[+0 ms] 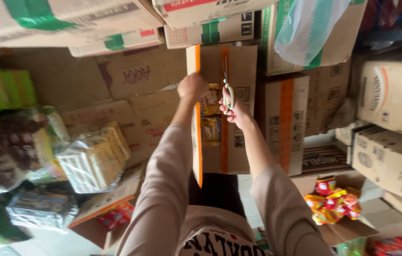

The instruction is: The person uses scissors to cut tape on several cardboard boxes, opens them, and removes packaged items including snacks and plastic bowls. The person handles the items one at a time and places them on the floor.

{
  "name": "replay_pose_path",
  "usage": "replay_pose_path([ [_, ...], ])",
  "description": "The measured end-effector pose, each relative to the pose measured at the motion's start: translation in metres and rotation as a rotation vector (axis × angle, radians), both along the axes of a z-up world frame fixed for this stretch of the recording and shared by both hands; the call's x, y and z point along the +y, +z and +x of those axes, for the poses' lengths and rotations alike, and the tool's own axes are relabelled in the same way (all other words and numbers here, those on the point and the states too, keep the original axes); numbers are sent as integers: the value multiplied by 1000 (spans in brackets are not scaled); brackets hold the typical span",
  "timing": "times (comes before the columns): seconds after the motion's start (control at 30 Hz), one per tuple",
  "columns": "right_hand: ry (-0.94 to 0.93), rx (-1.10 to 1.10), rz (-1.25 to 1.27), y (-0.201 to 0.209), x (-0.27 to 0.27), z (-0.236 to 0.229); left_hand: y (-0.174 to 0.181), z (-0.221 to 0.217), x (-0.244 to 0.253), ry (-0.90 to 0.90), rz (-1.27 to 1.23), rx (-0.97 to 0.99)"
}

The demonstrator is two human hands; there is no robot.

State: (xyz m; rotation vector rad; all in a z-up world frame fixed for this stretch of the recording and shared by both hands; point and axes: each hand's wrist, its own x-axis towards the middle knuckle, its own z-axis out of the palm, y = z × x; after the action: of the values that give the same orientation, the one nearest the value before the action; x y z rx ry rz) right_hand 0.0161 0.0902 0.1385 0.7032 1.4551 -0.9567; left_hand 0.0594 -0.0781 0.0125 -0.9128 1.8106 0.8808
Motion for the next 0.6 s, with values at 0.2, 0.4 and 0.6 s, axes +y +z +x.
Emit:
replay_pose_path([
  [0.2,112,181,97,5,-21,-3,65,47,-43,93,-163,264],
  [0.4,308,432,267,12,18,-43,78,13,44,-117,-257,660],
  [0.6,946,926,480,22,62,-118,17,-18,108,-280,11,414],
])
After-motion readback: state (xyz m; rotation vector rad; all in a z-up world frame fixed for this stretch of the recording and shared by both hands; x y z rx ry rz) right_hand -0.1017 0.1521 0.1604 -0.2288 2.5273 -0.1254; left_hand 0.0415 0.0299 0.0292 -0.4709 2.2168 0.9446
